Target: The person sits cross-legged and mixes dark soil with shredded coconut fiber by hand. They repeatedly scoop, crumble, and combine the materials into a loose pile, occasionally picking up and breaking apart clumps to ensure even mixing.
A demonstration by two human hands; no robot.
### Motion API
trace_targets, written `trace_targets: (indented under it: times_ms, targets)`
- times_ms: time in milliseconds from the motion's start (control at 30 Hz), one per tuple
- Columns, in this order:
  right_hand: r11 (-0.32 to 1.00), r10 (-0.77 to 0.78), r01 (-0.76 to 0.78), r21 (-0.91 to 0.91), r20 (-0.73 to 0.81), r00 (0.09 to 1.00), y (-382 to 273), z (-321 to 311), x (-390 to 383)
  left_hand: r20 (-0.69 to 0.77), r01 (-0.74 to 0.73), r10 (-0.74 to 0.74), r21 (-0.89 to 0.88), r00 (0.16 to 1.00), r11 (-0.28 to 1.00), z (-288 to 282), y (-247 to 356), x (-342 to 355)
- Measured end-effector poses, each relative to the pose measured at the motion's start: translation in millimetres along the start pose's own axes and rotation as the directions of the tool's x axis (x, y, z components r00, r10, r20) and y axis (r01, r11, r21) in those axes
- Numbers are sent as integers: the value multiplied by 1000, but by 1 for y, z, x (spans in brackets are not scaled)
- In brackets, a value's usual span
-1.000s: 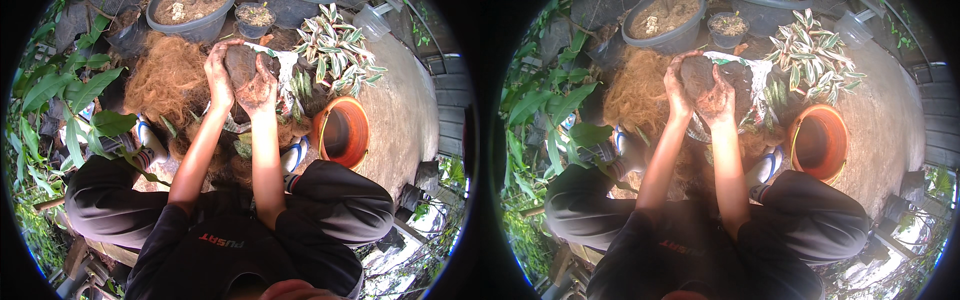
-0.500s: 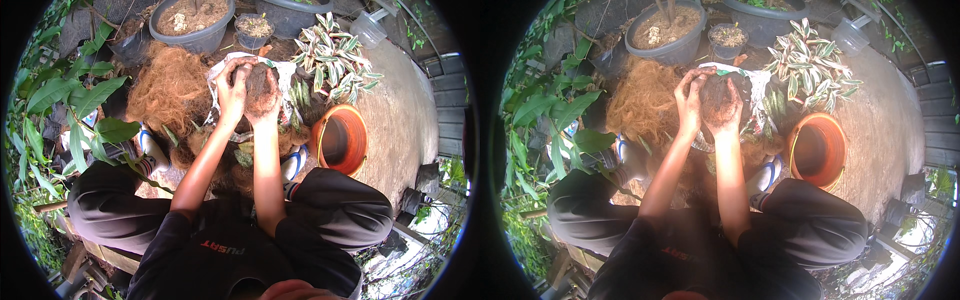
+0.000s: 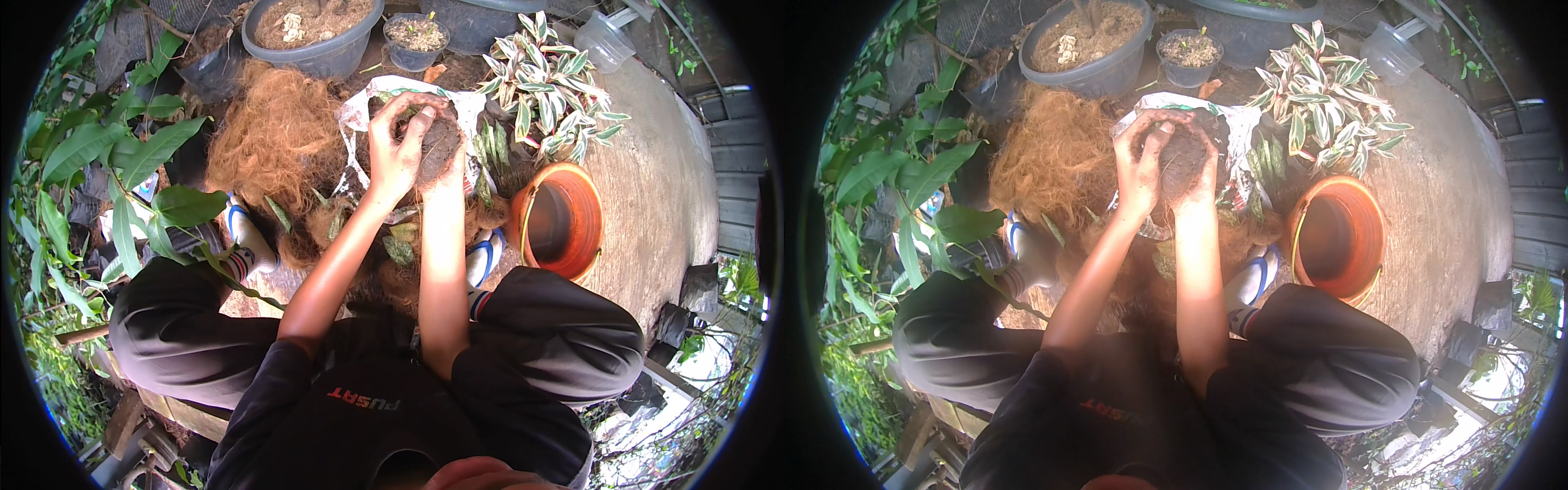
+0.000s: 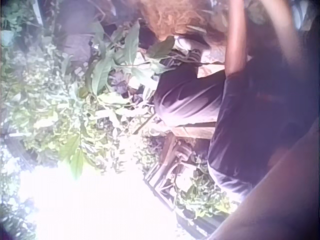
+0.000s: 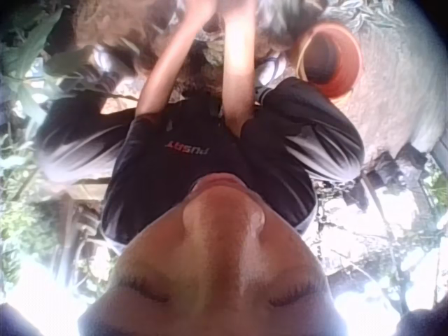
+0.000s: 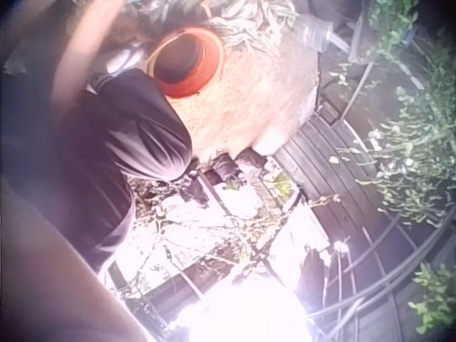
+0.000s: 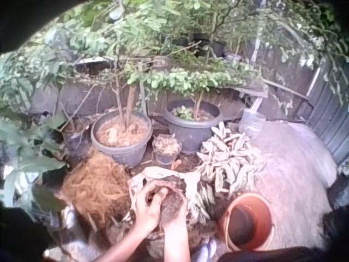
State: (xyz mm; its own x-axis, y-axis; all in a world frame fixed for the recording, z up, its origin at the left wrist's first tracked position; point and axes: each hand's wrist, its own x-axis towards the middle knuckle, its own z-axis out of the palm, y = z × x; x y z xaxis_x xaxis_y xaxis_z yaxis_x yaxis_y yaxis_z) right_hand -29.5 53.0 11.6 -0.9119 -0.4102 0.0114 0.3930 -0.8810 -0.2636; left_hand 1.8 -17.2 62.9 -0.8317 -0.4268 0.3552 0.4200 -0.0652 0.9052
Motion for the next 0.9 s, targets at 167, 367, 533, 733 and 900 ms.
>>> trace_targets:
  times_ms: [167,367,533,733,900]
  targets:
    - [998,-21,15,-65,-93,995,0,-3,-1,21,-40,39,77,999,996,0,-3,-2]
    - [996,-64,56,-71,-126,990,1,14,-4,5,-22,22,120,1000,992,-1,-1,1]
    - [1000,2,-2,6,-144,990,-2,19,-6,-17,5,-3,105,1000,994,-1,0,-1]
    - [997,15,-30,-70,-201,979,-2,16,-7,-135,-37,66,209,989,977,0,-11,-8]
    - [998,53,-57,-6,-257,965,-5,11,-7,-183,20,-3,92,983,996,2,-15,-12]
